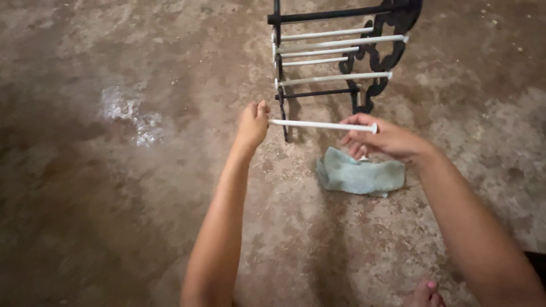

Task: The person assembles a wall-mounted rack by inserting white plastic rods into a black metal frame. They wipe each rod with a cloth before insertion and continue until all rods are placed. The completed rack is then mounted on a wall.

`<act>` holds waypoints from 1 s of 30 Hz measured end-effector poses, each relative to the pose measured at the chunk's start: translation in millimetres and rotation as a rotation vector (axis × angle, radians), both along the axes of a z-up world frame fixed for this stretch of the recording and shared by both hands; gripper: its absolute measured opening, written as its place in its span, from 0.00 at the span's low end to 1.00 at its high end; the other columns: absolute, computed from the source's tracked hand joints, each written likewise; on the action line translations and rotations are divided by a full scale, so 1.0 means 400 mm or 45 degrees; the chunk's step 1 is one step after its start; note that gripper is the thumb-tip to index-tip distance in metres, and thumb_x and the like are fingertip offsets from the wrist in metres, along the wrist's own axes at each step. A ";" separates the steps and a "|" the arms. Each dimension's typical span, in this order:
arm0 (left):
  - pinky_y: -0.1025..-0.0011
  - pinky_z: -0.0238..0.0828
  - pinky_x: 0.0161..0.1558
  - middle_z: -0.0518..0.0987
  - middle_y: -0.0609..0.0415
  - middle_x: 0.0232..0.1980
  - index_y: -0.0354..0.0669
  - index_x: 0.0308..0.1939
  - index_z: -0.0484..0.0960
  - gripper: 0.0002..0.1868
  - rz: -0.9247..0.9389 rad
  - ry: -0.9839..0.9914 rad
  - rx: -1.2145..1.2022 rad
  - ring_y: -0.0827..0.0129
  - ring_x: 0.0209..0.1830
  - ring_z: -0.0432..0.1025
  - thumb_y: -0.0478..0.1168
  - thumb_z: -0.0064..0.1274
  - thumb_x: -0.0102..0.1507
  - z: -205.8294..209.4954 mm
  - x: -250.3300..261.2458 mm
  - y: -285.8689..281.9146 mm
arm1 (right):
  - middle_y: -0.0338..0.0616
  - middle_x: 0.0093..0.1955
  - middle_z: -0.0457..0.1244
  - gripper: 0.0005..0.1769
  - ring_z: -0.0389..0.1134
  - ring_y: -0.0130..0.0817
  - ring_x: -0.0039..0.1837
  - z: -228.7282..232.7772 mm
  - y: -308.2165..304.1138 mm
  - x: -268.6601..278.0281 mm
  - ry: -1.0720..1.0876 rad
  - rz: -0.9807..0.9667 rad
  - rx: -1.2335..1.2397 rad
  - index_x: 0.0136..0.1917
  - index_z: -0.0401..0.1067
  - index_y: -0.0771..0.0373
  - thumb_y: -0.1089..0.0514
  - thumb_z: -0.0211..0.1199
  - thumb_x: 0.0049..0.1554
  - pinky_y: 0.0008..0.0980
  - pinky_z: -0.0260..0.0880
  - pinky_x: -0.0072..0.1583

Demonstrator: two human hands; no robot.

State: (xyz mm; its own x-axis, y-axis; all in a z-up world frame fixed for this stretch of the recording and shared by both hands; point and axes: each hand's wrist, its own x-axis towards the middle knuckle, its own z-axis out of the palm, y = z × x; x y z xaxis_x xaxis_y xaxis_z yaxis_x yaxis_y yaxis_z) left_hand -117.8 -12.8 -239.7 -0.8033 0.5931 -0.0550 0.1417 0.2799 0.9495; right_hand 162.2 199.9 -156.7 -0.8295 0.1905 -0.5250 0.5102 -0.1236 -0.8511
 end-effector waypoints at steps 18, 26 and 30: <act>0.69 0.74 0.38 0.84 0.46 0.38 0.31 0.47 0.82 0.14 0.143 0.236 0.068 0.68 0.33 0.78 0.36 0.62 0.61 -0.002 0.088 0.059 | 0.43 0.53 0.68 0.16 0.69 0.25 0.53 -0.223 0.123 -0.032 0.522 -0.826 0.562 0.60 0.69 0.69 0.65 0.67 0.60 0.23 0.71 0.53; 0.71 0.74 0.39 0.86 0.48 0.38 0.33 0.50 0.83 0.14 0.156 0.145 0.092 0.70 0.33 0.78 0.34 0.61 0.61 0.011 0.091 0.073 | 0.43 0.52 0.68 0.15 0.70 0.26 0.52 -0.241 0.128 -0.037 0.477 -0.907 0.609 0.59 0.69 0.69 0.64 0.67 0.61 0.24 0.71 0.54; 0.71 0.73 0.38 0.86 0.48 0.37 0.33 0.50 0.85 0.14 0.185 0.160 0.091 0.71 0.32 0.76 0.34 0.62 0.61 -0.005 0.082 0.078 | 0.43 0.51 0.68 0.15 0.70 0.26 0.52 -0.258 0.145 -0.051 0.522 -0.954 0.702 0.59 0.69 0.69 0.64 0.68 0.61 0.25 0.71 0.54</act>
